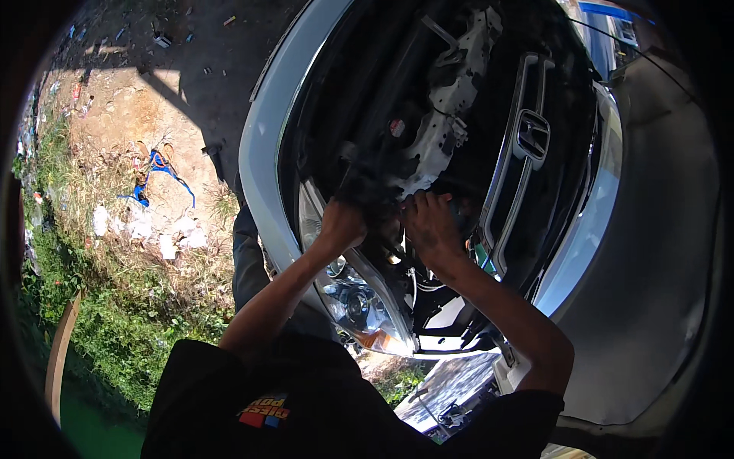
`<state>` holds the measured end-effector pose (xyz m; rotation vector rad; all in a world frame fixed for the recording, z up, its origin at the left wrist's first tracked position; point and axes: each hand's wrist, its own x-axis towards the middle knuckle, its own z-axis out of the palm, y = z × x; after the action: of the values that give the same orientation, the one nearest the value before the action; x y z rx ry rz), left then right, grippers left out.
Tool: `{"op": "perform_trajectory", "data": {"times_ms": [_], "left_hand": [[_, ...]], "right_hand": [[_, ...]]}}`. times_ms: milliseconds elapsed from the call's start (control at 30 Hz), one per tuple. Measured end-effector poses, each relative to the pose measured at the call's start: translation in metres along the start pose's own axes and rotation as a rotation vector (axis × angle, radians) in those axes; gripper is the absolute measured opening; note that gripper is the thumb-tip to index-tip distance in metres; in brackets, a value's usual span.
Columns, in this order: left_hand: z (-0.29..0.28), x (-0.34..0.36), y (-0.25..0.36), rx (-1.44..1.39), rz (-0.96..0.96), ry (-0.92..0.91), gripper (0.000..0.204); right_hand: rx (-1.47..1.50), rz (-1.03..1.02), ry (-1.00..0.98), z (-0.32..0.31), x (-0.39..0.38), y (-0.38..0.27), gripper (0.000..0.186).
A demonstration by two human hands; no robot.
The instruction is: Repair or adjust a car headlight assembly under the hood.
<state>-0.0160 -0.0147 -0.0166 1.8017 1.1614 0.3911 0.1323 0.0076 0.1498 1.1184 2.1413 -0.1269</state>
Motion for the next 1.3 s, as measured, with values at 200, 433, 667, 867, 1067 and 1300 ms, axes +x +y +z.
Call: {"op": "perform_trajectory", "data": {"times_ms": [200, 433, 667, 867, 1067, 1300], "left_hand": [[0.006, -0.004, -0.003, 0.087, 0.044, -0.092, 0.023], [0.001, -0.006, -0.003, 0.135, 0.062, -0.037, 0.009], [0.0, -0.007, -0.004, 0.113, 0.104, 0.031, 0.008], [0.001, -0.005, -0.001, 0.115, 0.079, 0.038, 0.009], [-0.001, -0.007, -0.003, 0.051, 0.068, 0.07, 0.01], [-0.002, -0.007, 0.0, 0.043, 0.078, 0.087, 0.01]], "right_hand": [[0.013, 0.116, 0.101, 0.007, -0.011, -0.015, 0.026], [-0.082, 0.033, 0.128, 0.001, -0.008, -0.026, 0.029], [-0.215, -0.179, 0.19, 0.004, 0.01, -0.016, 0.03], [-0.354, -0.411, 0.214, 0.0, 0.049, 0.004, 0.026], [-0.264, -0.413, 0.275, -0.006, 0.062, 0.01, 0.025], [-0.207, -0.42, 0.302, 0.004, 0.057, 0.022, 0.026]]}}
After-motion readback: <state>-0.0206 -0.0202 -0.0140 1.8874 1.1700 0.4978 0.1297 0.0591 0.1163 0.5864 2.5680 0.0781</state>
